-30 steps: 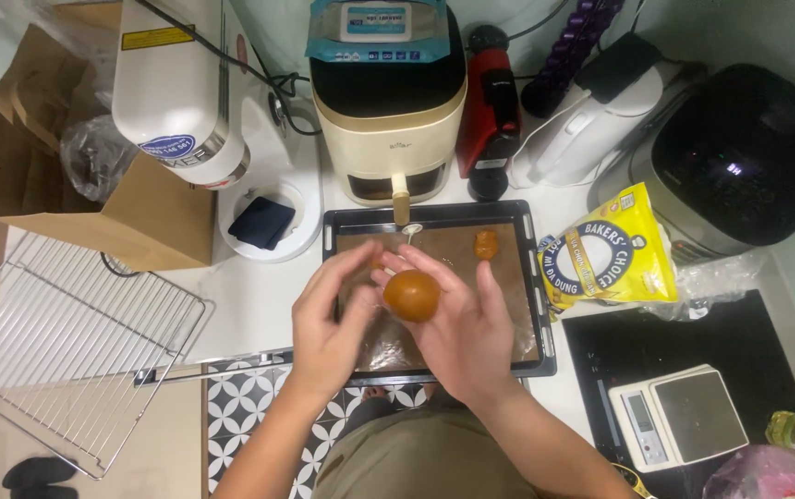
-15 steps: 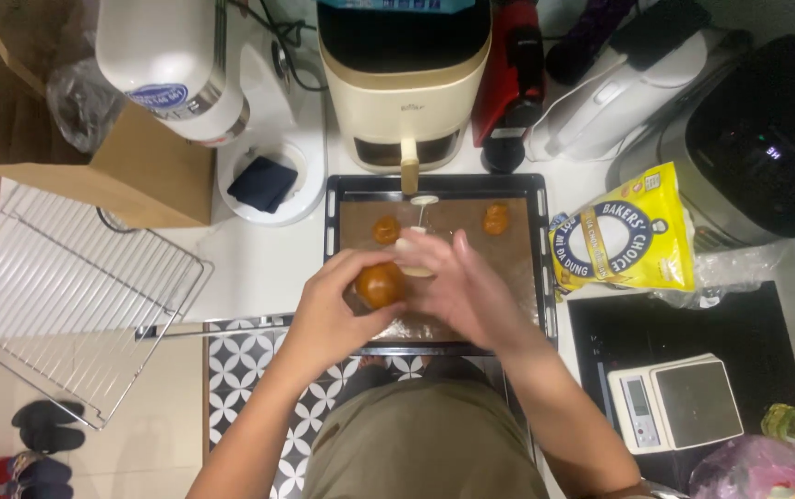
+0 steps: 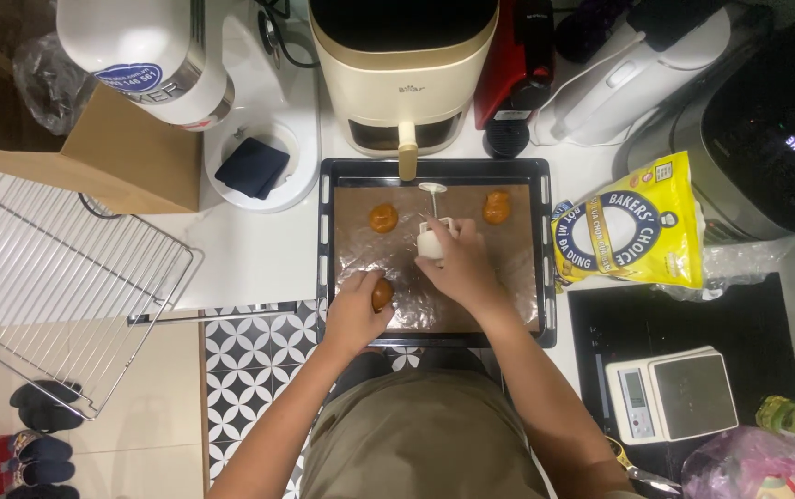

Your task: Filling dough with paste and molding it into mooncake shapes.

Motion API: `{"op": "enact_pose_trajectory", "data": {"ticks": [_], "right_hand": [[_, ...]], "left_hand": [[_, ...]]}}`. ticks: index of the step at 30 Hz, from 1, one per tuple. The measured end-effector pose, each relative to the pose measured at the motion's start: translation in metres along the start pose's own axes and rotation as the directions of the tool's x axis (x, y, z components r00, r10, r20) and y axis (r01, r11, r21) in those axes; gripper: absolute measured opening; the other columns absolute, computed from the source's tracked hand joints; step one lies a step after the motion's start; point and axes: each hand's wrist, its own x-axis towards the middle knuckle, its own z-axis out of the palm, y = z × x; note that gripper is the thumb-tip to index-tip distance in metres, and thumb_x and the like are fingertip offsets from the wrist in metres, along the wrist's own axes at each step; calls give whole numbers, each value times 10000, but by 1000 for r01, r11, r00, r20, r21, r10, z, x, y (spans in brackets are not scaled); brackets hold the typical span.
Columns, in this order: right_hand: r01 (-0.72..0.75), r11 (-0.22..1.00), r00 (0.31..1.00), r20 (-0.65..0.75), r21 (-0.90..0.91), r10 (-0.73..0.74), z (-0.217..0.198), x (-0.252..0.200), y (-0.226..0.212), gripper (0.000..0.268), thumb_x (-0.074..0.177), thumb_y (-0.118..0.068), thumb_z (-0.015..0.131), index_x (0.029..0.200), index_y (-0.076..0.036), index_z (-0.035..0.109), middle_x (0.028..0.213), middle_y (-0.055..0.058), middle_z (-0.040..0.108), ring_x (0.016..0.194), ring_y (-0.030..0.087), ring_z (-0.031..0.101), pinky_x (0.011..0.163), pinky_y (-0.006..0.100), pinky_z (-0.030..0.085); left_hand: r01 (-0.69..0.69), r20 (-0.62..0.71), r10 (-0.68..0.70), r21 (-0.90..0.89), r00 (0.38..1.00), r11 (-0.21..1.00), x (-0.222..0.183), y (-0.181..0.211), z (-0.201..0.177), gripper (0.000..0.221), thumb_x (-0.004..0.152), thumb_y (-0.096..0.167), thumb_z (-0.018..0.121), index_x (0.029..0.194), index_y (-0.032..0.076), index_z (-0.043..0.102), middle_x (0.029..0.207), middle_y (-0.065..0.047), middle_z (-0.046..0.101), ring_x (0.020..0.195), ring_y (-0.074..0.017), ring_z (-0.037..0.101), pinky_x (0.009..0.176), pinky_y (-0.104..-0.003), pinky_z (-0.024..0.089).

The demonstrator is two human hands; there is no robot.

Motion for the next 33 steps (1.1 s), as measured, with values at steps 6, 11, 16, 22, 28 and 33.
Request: {"op": "enact_pose_trajectory", "data": {"ticks": [6, 11, 16, 22, 28, 33], "right_hand": [[-172, 977, 985, 35, 123, 169, 23, 9, 11, 655, 824, -332, 833, 1390, -128, 574, 1192, 288, 576, 1051, 438, 632, 901, 465, 536], [-365, 856, 928, 214, 367, 304, 18, 18, 13, 600, 778, -274, 782, 1297, -124, 520, 1112, 189, 714, 1006, 323, 731, 838, 395, 577], [-481, 472, 869, 327, 739, 372, 21, 3, 31, 535, 858, -215, 698, 1320, -110, 448, 1219, 168, 629, 1085, 291, 690, 859, 415, 590], [-486, -268, 781, 551, 832, 294, -36, -20, 2, 501, 937, -318, 558, 1352, -58, 452, 1245, 224, 596, 1063, 339, 678, 870, 503, 592], [-616, -347, 788, 553, 707, -270, -60, -16, -35, 545, 984, -368, 561, 1430, -77, 449, 1239, 285, 596, 971, 419, 684, 783, 491, 594], [-633, -167, 757, 559, 756, -338, -33, 3, -50, 550, 972, -342, 589, 1449, -123, 423, 1360, 192, 544, 1059, 369, 656, 781, 462, 597]], "left_hand": [[-115, -60, 139, 302, 989, 946, -2, -5, 5, 624, 798, 236, 748, 1348, -5, 578, 1283, -234, 540, 1161, -405, 510, 1014, -476, 428], [-280, -86, 327, 345, 941, 896, 4, -5, 12, 906, 834, 389, 686, 1467, -149, 324, 1508, -339, 363, 1414, -486, 337, 1179, -539, 256], [-283, -16, 317, 409, 948, 867, 8, -4, 19, 948, 910, 489, 634, 1484, -178, 281, 1558, -353, 278, 1487, -484, 200, 1208, -574, 152], [-4, -161, -3, -42, 987, 999, 18, 4, -5, 686, 1004, 489, 523, 1395, -75, 516, 1408, -278, 549, 1292, -396, 535, 1126, -502, 404], [273, 267, -54, -948, 962, 161, 39, 33, -73, 500, 961, 458, 529, 1171, 32, 685, 1137, -157, 706, 944, -226, 685, 834, -385, 572], [155, 212, 112, -912, 971, 379, 34, -7, -116, 221, 1027, 157, 739, 1043, -63, 736, 897, -201, 615, 686, -229, 524, 624, -363, 395]]}}
